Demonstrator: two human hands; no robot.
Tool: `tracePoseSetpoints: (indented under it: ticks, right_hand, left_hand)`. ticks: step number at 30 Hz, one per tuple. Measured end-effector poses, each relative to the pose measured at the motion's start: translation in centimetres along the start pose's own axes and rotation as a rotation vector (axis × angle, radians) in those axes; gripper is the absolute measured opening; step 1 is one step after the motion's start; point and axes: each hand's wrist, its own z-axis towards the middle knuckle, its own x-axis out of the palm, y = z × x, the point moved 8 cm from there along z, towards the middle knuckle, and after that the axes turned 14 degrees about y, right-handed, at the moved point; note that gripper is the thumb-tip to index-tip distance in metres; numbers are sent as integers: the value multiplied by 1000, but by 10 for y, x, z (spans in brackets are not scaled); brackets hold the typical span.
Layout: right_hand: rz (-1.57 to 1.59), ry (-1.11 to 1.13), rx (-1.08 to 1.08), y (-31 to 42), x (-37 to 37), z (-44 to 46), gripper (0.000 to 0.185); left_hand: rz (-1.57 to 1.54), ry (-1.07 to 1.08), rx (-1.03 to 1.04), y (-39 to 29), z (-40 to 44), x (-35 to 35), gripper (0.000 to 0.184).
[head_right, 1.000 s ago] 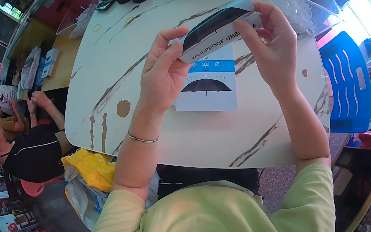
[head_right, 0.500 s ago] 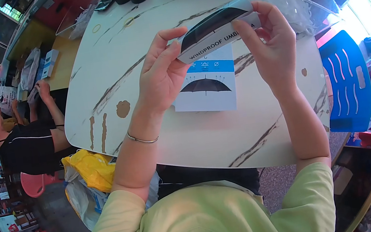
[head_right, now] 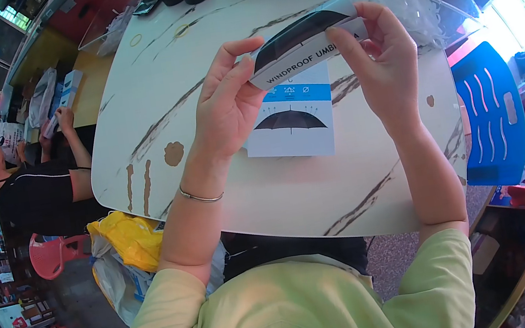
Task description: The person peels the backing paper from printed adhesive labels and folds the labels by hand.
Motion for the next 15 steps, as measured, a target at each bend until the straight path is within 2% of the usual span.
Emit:
tracePoseSetpoints:
  ticks: [11, 15]
  right_hand:
    - [-12, -5, -10, 1, 0, 0, 24]
    - [-7, -11, -6, 1, 0, -1, 24]
  left_hand:
    - [8, -6, -2, 1, 1, 1, 24]
    - [171, -50, -18, -1, 0, 3, 34]
